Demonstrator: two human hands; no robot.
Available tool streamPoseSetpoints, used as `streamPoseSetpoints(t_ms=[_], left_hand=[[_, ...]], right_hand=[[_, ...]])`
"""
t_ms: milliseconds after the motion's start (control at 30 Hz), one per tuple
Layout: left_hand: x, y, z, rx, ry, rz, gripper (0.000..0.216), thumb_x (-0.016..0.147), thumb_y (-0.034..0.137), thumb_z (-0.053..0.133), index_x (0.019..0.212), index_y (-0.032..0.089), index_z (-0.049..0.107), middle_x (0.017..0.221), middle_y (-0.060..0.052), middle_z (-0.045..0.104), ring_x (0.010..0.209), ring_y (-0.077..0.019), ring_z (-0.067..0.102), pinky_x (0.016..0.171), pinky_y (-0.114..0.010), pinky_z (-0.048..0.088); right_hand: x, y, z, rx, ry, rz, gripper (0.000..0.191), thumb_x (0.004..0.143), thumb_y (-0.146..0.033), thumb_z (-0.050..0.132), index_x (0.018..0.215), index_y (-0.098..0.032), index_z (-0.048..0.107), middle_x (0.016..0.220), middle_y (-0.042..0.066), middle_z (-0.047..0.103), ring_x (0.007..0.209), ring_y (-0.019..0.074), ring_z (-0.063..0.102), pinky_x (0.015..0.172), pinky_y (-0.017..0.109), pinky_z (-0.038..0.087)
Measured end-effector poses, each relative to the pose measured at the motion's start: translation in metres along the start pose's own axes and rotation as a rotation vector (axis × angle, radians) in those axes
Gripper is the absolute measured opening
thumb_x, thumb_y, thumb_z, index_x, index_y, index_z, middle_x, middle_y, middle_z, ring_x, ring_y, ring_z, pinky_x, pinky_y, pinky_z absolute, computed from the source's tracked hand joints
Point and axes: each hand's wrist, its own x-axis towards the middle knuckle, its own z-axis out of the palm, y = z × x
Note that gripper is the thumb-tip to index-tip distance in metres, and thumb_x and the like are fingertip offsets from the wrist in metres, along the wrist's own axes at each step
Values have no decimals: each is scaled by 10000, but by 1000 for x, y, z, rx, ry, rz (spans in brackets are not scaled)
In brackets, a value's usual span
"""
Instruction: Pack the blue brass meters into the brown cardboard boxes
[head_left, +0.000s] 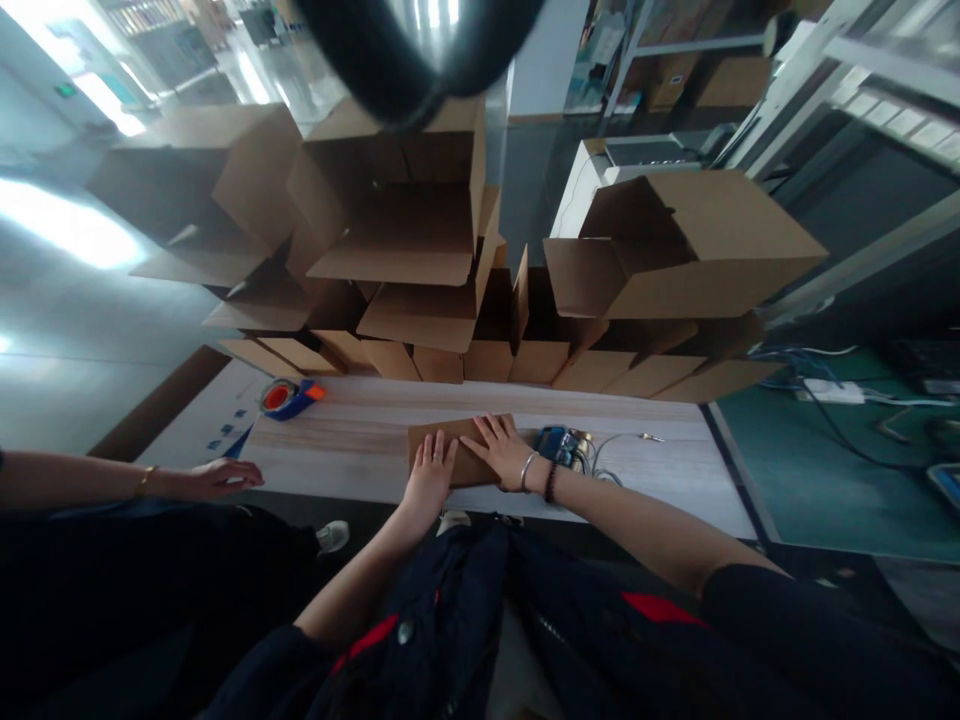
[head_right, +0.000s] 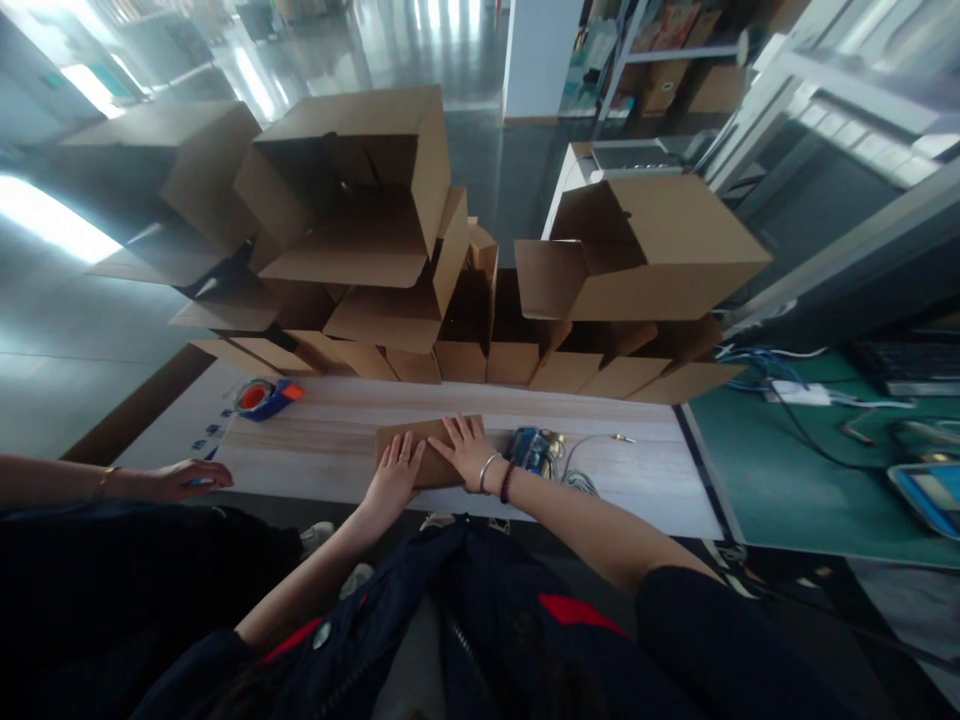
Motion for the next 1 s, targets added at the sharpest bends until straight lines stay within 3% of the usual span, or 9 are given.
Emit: streamPoseSetpoints(t_ms=[167, 367, 467, 567, 667, 767, 833, 933, 1000], left_hand=[[-10, -6, -9, 6, 6, 81, 703, 749, 125, 613, 1402, 153, 353, 1464, -186, 327, 1359, -340, 282, 1081, -468, 296], [-17, -10, -2, 19, 23, 158, 624, 843, 211, 518, 1425, 149, 301, 1495, -139, 284, 1391, -264, 227, 1115, -432, 258], [-24, -14, 11, 45, 82, 183, 635, 858, 278, 493, 1437, 141, 271, 1497, -135, 283, 1396, -264, 214, 1112, -441, 260], [-35, -17, 37, 123, 219, 150, 689, 824, 345, 529, 1431, 119, 292, 1487, -150, 299, 1383, -288, 242, 1101, -440, 280], [-39, -18, 71, 195, 503, -12, 676, 827, 352, 492, 1411, 55, 323, 1436, -201, 370, 1372, -312, 264, 1088, -454, 292], [-27, -19, 88, 210, 648, 34, 593, 844, 292, 423, 1395, 80, 373, 1399, -175, 438, 1370, -278, 280, 1103, -435, 277], [-15, -24, 84, 220, 633, 52, 528, 843, 222, 396, 1357, 108, 444, 1385, -140, 468, 1353, -254, 322, 1099, -415, 294], [-1, -49, 61, 240, 516, -40, 498, 807, 97, 380, 1278, 122, 540, 1361, -113, 501, 1322, -259, 375, 1094, -426, 297], [5, -71, 40, 238, 444, -201, 516, 773, 38, 373, 1246, 104, 568, 1347, -135, 510, 1314, -289, 381, 1089, -456, 290]], right_hand=[[-12, 10, 1, 39, 53, -91, 895, 687, -384, 738, 1442, -231, 280, 1495, 225, 227, 1362, 420, 204, 1064, 572, 210], [-29, 14, 38, 135, 217, -162, 683, 808, -436, 612, 1415, -288, 334, 1511, 139, 248, 1398, 344, 154, 1107, 559, 140], [-33, 9, 50, 311, 292, 136, 788, 792, -494, 600, 1443, -188, 278, 1522, 174, 191, 1407, 352, 101, 1116, 556, 145], [-26, -3, 52, 564, 303, 516, 886, 831, -427, 547, 1467, -44, 63, 1512, 256, 119, 1381, 335, 226, 1101, 475, 270], [-4, -20, 46, 690, 182, 429, 857, 838, -322, 539, 1472, -74, 18, 1518, 251, 96, 1280, 312, 427, 1031, 414, 390], [26, -29, 29, 641, 58, 122, 786, 811, -214, 553, 1470, -110, 137, 1493, 227, 233, 1201, 298, 515, 975, 400, 446], [36, -22, 5, 545, 111, -70, 659, 797, -143, 534, 1419, -127, 319, 1412, 172, 423, 1190, 258, 529, 975, 365, 453], [20, 18, -56, 285, 490, -128, 496, 812, -82, 437, 1298, -153, 505, 1338, 100, 528, 1246, 208, 470, 1062, 368, 374], [-12, 61, -107, 58, 774, 87, 542, 800, -50, 399, 1326, -152, 475, 1356, 91, 508, 1290, 222, 408, 1109, 427, 297]])
